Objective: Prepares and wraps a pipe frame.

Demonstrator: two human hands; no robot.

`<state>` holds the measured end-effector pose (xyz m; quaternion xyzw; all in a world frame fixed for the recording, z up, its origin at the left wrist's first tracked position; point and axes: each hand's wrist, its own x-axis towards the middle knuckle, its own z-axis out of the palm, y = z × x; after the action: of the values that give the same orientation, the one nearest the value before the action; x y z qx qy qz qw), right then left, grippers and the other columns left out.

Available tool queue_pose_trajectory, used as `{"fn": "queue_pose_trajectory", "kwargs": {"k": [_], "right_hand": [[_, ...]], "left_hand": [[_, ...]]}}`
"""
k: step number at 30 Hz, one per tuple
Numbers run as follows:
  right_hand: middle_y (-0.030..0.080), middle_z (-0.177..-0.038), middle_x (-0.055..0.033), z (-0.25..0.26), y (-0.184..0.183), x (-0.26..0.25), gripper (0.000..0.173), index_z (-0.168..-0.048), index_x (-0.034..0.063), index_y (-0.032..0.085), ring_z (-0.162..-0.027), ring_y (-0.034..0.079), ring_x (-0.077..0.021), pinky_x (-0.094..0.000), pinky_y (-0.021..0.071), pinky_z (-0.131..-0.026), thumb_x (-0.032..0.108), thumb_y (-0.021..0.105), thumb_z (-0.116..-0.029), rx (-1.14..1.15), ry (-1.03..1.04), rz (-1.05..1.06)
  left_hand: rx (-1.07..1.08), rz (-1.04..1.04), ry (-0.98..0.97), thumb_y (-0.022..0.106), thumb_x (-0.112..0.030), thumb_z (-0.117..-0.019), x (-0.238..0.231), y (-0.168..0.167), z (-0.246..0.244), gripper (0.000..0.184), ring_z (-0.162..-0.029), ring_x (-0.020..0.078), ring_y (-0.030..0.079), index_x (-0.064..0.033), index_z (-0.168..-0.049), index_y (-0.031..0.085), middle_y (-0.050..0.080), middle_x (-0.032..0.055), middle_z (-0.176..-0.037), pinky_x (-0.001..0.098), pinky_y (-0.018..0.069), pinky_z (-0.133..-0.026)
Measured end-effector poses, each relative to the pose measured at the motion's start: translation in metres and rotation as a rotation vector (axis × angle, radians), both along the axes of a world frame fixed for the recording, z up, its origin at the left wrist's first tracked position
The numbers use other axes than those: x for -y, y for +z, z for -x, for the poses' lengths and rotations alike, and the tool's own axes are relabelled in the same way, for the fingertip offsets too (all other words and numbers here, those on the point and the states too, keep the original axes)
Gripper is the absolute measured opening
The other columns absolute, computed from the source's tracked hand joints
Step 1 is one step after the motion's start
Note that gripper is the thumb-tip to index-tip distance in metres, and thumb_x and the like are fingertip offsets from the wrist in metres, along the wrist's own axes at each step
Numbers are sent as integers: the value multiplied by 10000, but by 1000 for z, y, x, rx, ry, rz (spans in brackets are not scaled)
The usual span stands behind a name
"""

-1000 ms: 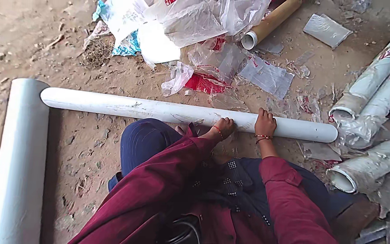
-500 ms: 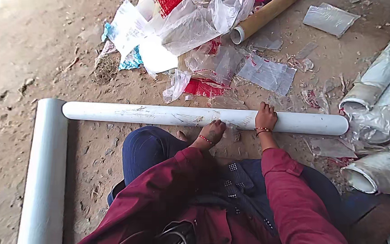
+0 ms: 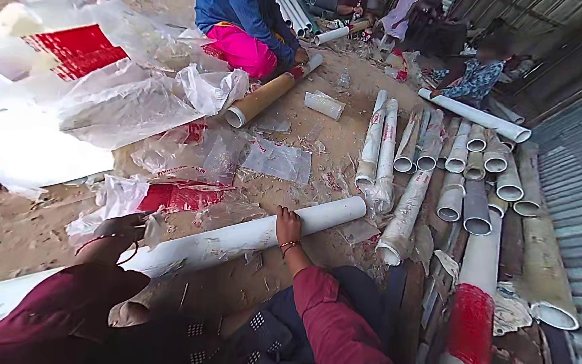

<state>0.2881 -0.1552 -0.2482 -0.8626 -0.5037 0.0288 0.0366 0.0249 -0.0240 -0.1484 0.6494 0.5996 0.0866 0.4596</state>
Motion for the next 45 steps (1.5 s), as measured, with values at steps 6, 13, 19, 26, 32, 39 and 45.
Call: {"fn": "queue_pose_trajectory", "kwargs": {"k": [6,13,19,26,32,39,45], "right_hand": [[631,-1363,-251,6,1,7,511,-1475,115,574,-1205,633,-450,-527,491,-1024,-70,442,-1017,33,30,135],[676,-1277,-246,18,3,28,416,-1299,29,698,-1201,649,-416,-530,522,-983,-106,511,-953,-43,23,-94],[681,-1175,-295,48,-9,41,286,-1151,-61,729,-1135,655,-452,-515,523,-992,-87,562,-921,-167,174,-242],[615,-1315,-323,67,-4,40,500,-1289,-72,637,-1243,600,-465,-543,471,-1041,361,573,-1047,-79,415,124],[642,-1264,-308,77,-4,45,284,-1239,-110,641,-1185,639,-457,-548,519,-958,-12,479,-1028,-30,491,158],[571,-1381,-290,82,13,47,341,-1344,-87,581,-1280,576,-438,-521,482,-1047,-56,433,-1038,-309,362,307],[644,-1243,-287,68,5,50,282,-1227,-92,654,-1184,641,-407,-499,490,-1033,42,478,-1052,-427,463,242]], "left_hand": [[180,24,94,317,-222,-1156,-20,-35,9,436,-993,273,734,94,-1370,527,672,273,-1252,412,553,-939],[-281,-278,-15,583,-353,-1063,-25,-24,6,433,-1118,539,640,63,-1042,702,690,340,-1095,727,440,-908],[-242,-47,-284,285,-306,-1155,-25,-43,13,556,-1300,500,561,87,-1228,672,653,322,-1283,665,350,-1105],[-639,6,-504,649,-286,-1032,-31,-58,0,461,-1360,495,513,138,-1211,640,570,369,-1368,640,397,-1104],[-463,7,-376,410,-307,-1133,-19,-50,10,508,-1353,488,525,138,-1233,635,589,363,-1355,636,367,-1125],[-440,69,-212,552,-250,-1080,-12,-41,12,415,-1319,447,567,130,-1217,649,608,339,-1339,592,405,-1112],[-613,68,-340,688,-226,-1005,-20,-54,8,409,-1323,452,558,127,-1207,643,609,328,-1336,607,418,-1099]]}}
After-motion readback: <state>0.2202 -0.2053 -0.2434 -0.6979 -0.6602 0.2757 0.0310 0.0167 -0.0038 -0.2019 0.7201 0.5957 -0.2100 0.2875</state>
